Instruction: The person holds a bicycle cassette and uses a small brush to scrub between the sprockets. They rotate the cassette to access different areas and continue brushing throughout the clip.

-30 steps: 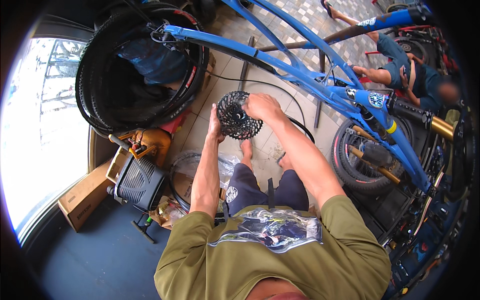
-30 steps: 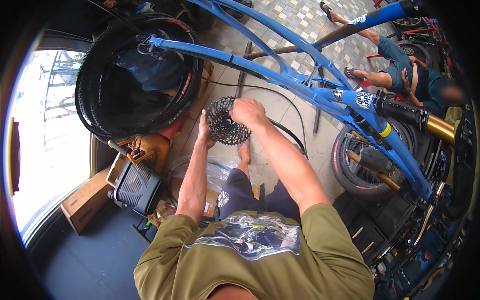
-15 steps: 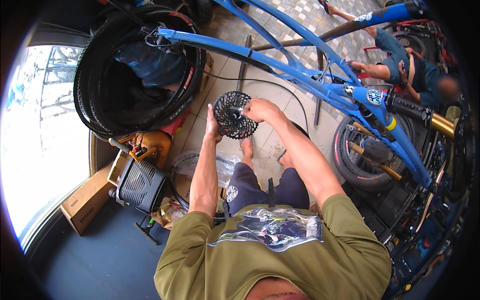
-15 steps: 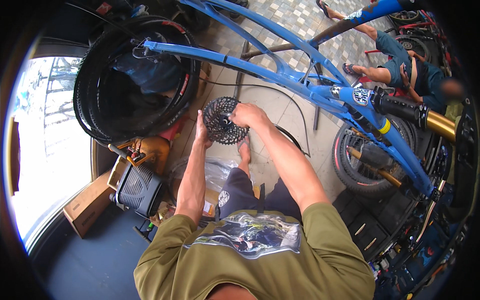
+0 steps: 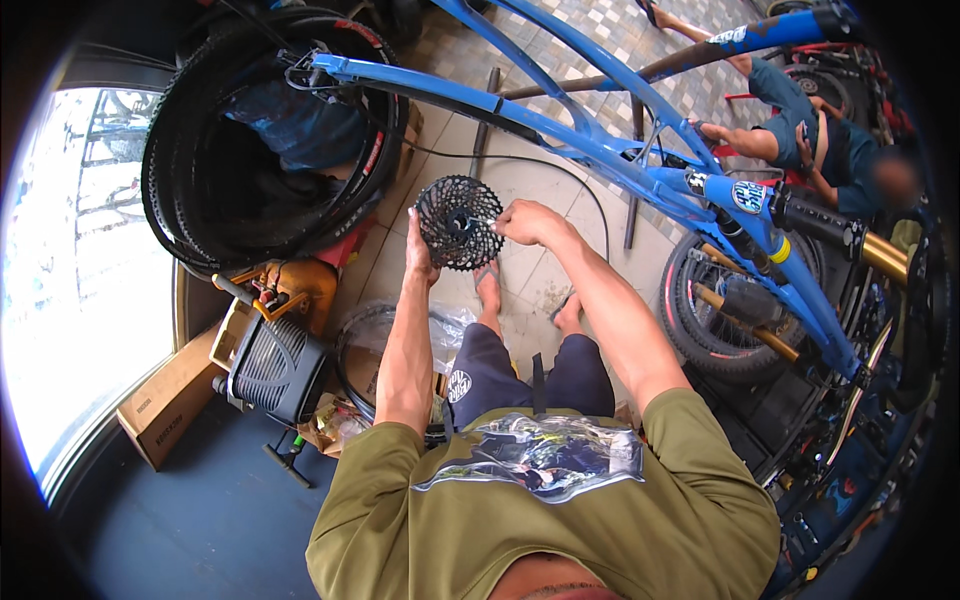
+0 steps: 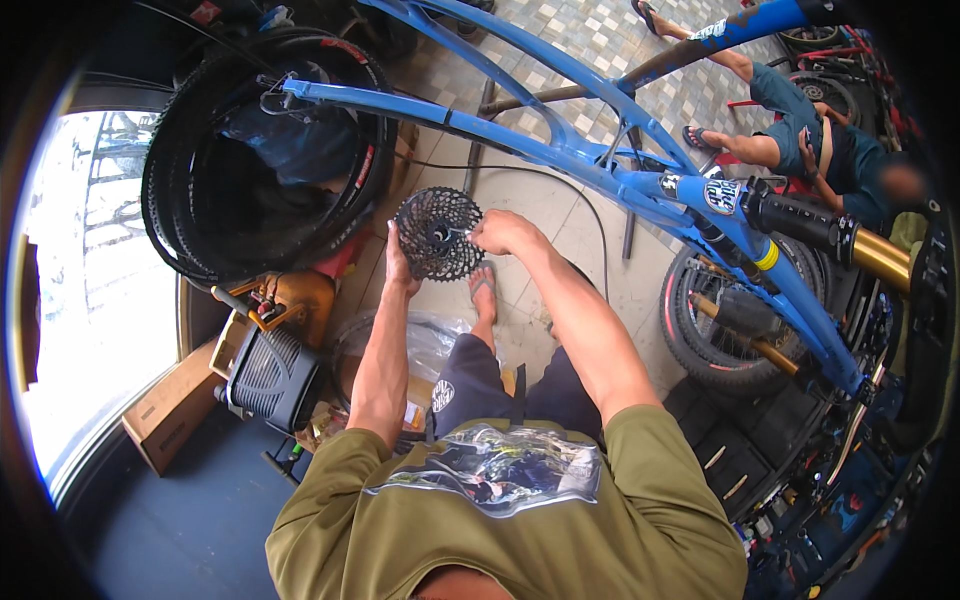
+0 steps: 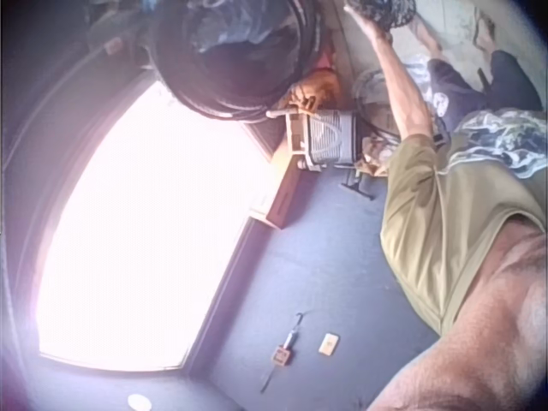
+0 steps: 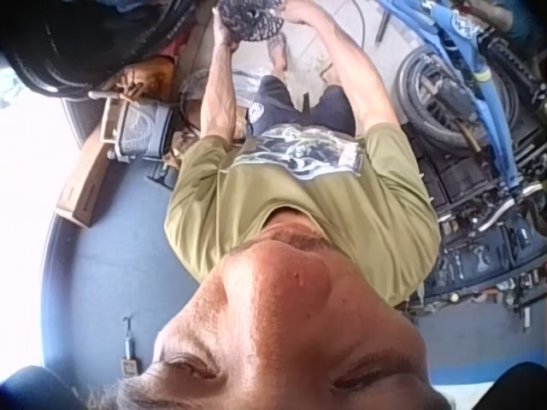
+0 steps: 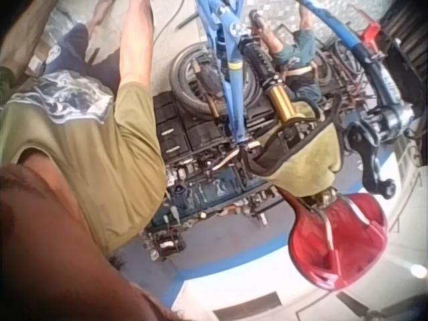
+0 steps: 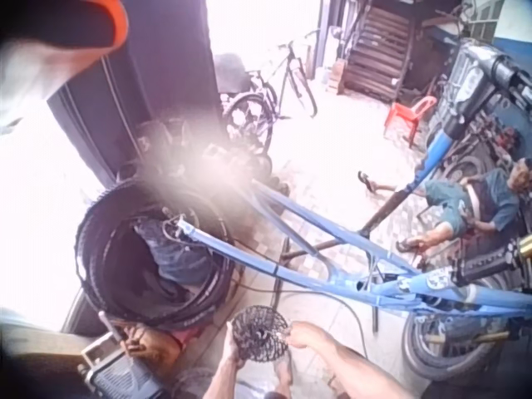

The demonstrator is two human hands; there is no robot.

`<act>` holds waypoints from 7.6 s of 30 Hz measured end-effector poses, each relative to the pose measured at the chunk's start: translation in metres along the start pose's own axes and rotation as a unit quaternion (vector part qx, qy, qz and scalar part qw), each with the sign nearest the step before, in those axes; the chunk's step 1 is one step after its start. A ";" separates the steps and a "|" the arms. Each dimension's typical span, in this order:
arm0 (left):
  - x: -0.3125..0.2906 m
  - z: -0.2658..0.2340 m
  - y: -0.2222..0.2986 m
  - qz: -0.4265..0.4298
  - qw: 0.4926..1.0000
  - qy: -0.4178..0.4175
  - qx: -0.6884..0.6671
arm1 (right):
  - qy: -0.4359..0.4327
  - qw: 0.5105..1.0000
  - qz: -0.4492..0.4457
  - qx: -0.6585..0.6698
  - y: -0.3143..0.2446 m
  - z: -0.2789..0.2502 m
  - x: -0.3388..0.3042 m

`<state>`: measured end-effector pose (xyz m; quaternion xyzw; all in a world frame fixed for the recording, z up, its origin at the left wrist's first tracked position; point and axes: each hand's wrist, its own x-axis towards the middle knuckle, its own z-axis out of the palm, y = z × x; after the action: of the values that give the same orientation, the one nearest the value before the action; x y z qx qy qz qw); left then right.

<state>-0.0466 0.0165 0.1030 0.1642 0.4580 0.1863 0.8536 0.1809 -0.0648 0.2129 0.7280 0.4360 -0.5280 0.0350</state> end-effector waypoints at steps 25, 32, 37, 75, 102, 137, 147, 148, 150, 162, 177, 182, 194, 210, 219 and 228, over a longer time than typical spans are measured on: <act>-0.013 0.018 -0.007 -0.011 0.999 0.008 0.044 | 0.118 0.989 0.088 0.034 -0.001 -0.014 0.009; -0.015 0.016 -0.006 -0.026 0.998 0.023 0.059 | 0.085 0.991 0.027 0.104 -0.009 -0.021 -0.008; -0.010 0.007 -0.012 -0.034 0.998 0.009 0.057 | 0.170 0.983 0.069 0.005 0.003 -0.010 0.004; -0.004 0.026 -0.006 0.077 0.996 0.019 -0.044 | 0.080 0.997 -0.016 -0.009 -0.027 0.050 -0.076; -0.020 0.022 -0.006 0.054 0.996 -0.015 -0.076 | 0.105 0.989 -0.078 -0.064 -0.038 0.037 -0.050; 0.006 0.019 -0.010 0.218 0.855 0.046 0.468 | 0.141 0.986 0.017 -0.089 -0.037 0.011 -0.062; -0.002 0.049 -0.012 0.189 0.935 0.112 0.277 | 0.179 0.975 -0.032 -0.125 -0.054 0.025 -0.051; 0.003 0.042 -0.012 0.157 0.952 0.116 0.234 | 0.181 0.974 -0.037 -0.129 -0.057 0.027 -0.050; 0.015 0.021 -0.015 0.091 0.978 0.121 0.142 | 0.178 0.973 -0.051 -0.139 -0.063 0.030 -0.051; 0.001 0.045 -0.001 0.009 0.990 0.139 -0.015 | 0.196 0.972 -0.037 -0.125 -0.053 0.042 -0.036; -0.004 0.044 0.009 -0.022 0.994 0.075 -0.079 | 0.194 0.971 -0.052 -0.132 -0.047 0.021 -0.045; -0.004 0.042 0.009 -0.032 0.993 0.076 -0.085 | 0.205 0.964 -0.075 -0.149 -0.048 0.018 -0.043; -0.005 0.048 0.022 -0.068 0.997 0.028 -0.021 | 0.084 0.995 0.054 0.017 -0.030 -0.005 -0.080; -0.055 0.062 -0.001 0.045 0.972 -0.131 -0.192 | 0.193 0.791 -0.014 0.581 0.062 0.052 -0.088; -0.085 0.035 -0.016 -0.029 0.942 -0.214 -0.258 | 0.154 0.674 -0.145 0.708 0.055 0.059 -0.094; -0.099 0.028 0.033 -0.039 0.943 -0.304 -0.131 | 0.205 0.757 -0.182 0.593 0.057 0.043 -0.094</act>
<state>-0.0791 -0.0040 0.2040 0.0819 0.1539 0.1528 0.9728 0.1818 -0.1783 0.2462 0.6010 0.1566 -0.5154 -0.5905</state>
